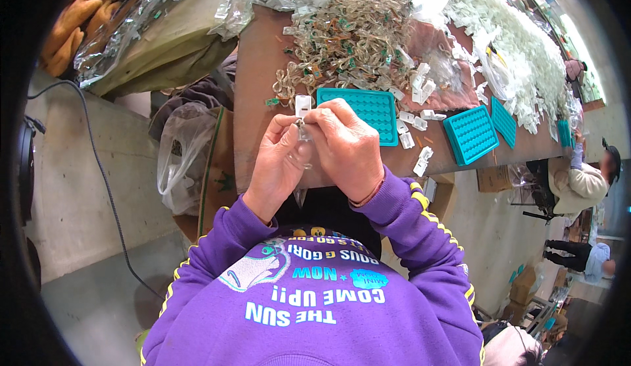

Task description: The person repeatedly picks small white plastic housings and thin wires from a cluttered table, inserts the wires into the housings, and places the assembled units into a teal tray. The person handles items one at a time and continues the same assembly cycle throughout the clip.

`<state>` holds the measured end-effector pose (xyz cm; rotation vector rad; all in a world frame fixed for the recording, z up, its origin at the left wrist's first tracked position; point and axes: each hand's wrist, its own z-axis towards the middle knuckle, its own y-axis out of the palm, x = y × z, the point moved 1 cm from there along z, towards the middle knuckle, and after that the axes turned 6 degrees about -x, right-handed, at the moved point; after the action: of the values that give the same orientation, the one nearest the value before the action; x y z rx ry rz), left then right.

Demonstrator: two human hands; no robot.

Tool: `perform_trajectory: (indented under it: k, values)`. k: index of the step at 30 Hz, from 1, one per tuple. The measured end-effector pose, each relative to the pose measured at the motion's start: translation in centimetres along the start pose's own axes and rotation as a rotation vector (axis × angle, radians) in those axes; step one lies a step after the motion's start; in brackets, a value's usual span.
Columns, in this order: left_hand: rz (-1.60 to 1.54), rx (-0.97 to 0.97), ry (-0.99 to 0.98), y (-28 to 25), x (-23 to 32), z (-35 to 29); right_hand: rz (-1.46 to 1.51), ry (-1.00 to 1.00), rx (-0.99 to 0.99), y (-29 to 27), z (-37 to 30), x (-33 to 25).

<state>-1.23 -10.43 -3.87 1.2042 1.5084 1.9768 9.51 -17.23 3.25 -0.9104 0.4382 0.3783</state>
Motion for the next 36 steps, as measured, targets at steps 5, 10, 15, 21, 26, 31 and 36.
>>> perform_trajectory:
  k: [5,10,15,21,26,31,36]
  values:
    - [0.042,0.002,0.014,0.1,0.0,-0.2,0.087,0.043,-0.203,-1.3,0.2,0.2]
    - [0.047,0.018,0.007,0.2,0.0,-0.1,0.103,0.051,-0.098,-2.0,0.3,-0.3]
    - [0.052,0.005,-0.006,0.2,0.0,0.0,0.101,0.029,-0.03,-1.9,0.7,0.1]
    - [0.043,0.006,-0.003,0.3,0.1,-0.1,0.107,-0.009,-0.028,-1.4,0.7,0.2]
    - [0.046,0.005,-0.009,0.2,0.0,-0.1,0.102,0.023,-0.09,-1.3,0.2,0.3]
    - [0.001,0.021,-0.002,-0.2,0.0,0.2,-0.11,-0.259,-0.068,-0.6,-0.5,-0.2]
    - [-0.038,0.012,-0.023,-0.5,0.2,0.0,0.028,0.176,0.058,-1.9,-0.5,1.8]
